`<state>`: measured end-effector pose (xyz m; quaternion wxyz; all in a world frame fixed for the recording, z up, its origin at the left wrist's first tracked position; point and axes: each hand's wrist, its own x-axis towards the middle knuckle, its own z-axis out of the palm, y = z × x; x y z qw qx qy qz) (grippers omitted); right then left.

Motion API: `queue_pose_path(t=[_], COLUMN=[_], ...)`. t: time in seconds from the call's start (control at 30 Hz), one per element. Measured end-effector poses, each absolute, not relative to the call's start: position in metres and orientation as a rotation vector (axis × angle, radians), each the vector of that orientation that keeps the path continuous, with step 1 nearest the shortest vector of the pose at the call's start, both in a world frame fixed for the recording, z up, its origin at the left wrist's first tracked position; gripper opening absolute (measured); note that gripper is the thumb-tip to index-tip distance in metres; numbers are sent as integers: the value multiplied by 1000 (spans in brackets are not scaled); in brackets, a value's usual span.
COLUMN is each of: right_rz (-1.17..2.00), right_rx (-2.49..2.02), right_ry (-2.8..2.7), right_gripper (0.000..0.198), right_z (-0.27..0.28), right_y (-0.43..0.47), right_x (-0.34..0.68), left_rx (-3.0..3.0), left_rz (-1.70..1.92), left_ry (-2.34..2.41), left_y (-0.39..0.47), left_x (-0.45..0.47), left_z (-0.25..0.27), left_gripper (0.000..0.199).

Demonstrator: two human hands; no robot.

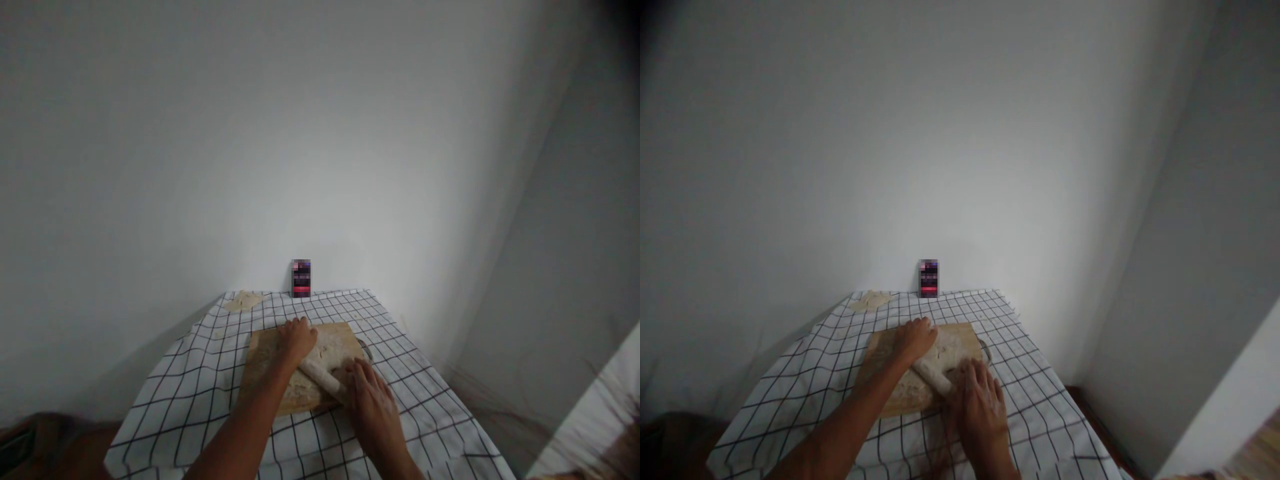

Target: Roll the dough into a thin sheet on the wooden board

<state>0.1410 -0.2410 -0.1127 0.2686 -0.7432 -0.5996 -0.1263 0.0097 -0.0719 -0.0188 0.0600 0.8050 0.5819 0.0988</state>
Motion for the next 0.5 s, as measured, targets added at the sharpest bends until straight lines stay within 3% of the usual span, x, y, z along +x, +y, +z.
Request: queue_pose_path(t=[0.27, 0.5], right_rz=[-295, -349], right_rx=[-1977, -2018], right_ry=[-1758, -1725], right_gripper=[58, 49], right_z=[-137, -117], right_y=[-257, -245], right_x=[116, 141], left_rx=[2462, 2454], left_rz=[267, 299], left_ry=[1705, 1719], left_y=[-66, -72], left_x=[4, 3], left_z=[-26, -20], left_gripper=[45, 42])
